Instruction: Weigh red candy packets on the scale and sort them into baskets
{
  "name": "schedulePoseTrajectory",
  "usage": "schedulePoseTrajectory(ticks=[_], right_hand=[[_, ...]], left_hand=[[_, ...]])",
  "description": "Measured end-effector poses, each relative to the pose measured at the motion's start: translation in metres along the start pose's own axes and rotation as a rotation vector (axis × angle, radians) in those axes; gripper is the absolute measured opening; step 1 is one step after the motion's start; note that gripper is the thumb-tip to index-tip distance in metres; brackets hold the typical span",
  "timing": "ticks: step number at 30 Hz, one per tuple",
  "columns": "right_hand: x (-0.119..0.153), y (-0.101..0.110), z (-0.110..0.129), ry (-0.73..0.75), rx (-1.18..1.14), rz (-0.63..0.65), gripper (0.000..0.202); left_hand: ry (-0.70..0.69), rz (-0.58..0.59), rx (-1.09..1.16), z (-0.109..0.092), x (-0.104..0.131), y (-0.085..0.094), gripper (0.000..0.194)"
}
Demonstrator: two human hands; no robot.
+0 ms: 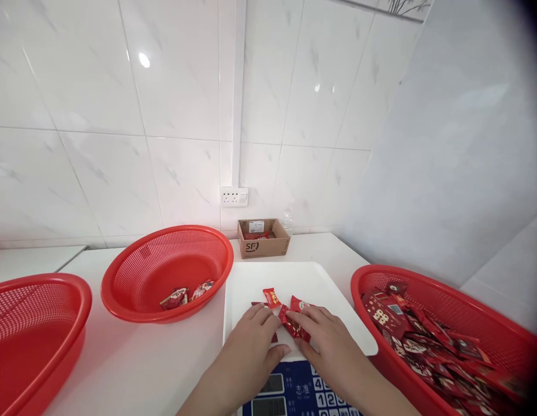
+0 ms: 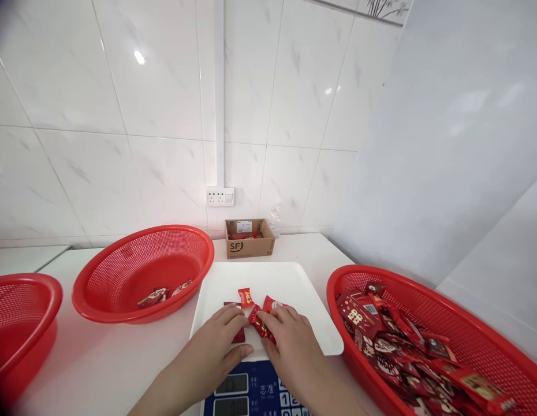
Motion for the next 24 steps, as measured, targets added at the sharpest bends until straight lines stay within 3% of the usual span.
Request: schedulePoseTrajectory(ticks=[4,15,24], right_hand=[[0.000,0.000,-0.003,0.012,-0.031,0.029,0.043],[-0.003,-0.001,-0.005,0.023,-0.061,0.089,0.046],[-0.002,-0.001,-0.005,0.065,-0.072,0.061,0.044]], left_hand=[[0.043,-0.021,0.072,0.001,0.001,0.004,0.016],[0.102,-0.103,0.077,0.024,-0.003,0.008,0.037],[0.009,-0.066,0.135,0.011,0.000,0.006,0.037]])
Point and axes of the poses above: each hand's wrist, its own x-axis away from the middle knuckle, its own y-axis out of the back of the hand, z = x × y, the point moved 7 cm from there along -x, towards the middle knuckle, and after that the axes turned 3 degrees about -y, right-handed, at the moved point
